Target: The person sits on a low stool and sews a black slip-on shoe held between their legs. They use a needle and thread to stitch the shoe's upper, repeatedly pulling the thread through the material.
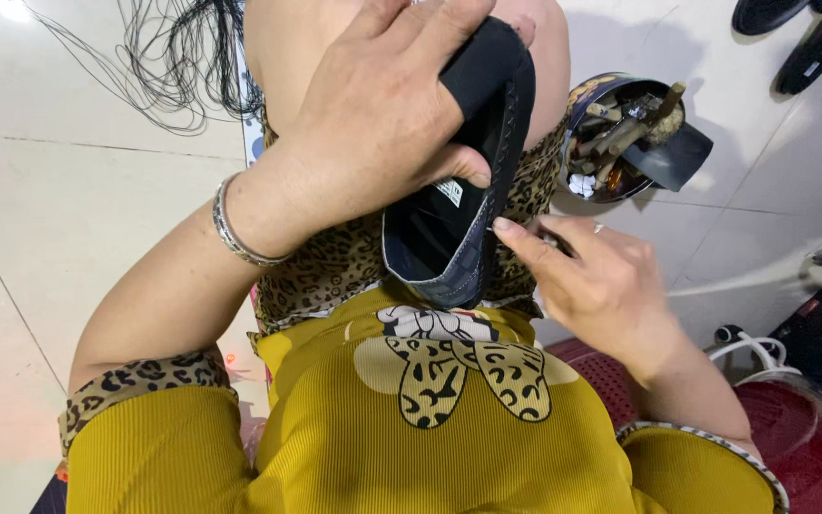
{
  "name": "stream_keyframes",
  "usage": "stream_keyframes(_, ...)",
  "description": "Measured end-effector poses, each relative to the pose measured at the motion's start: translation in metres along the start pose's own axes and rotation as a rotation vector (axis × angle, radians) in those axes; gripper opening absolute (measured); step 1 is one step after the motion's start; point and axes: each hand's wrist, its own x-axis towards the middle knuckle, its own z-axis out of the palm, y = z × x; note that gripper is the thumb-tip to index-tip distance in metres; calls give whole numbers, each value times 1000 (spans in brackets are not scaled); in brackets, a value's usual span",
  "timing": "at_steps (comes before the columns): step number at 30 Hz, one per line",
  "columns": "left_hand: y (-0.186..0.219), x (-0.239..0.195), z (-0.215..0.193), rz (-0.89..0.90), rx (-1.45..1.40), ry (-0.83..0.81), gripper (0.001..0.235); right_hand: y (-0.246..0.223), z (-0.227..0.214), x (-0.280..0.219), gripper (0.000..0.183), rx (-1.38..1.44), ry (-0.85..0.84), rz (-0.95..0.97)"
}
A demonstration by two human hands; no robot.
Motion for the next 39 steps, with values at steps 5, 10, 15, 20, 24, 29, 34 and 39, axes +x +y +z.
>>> stream_keyframes(5,2,-3,-3,-2,77,47,98,-25,4,31,13,-62,102,-7)
stream_keyframes(10,15,-18,5,-70,-78,112,82,-21,9,32,10,-18,149,27)
stream_keyframes(15,37,-49,-8,174,-132,144,29,-9,12,25,22,113,193,52)
stream_keyframes(20,39,-49,-22,70,-691,-145,30,-9,14,24,25,89,219,18)
stream_keyframes(24,37,-49,-20,-221,-1525,-302,19,-8,22,25,24,106,254,21)
stream_keyframes(29,43,-46,-4,-318,-664,-190,9,-18,25,26,33,183,389,51)
stream_keyframes(34,61,-44,-13,-315,-700,-303,25,27,-7,-18,51,218,40,112)
stream_keyframes(39,39,-61,-15,-516,-586,-76,44,88,-36,-90,41,203,58,639)
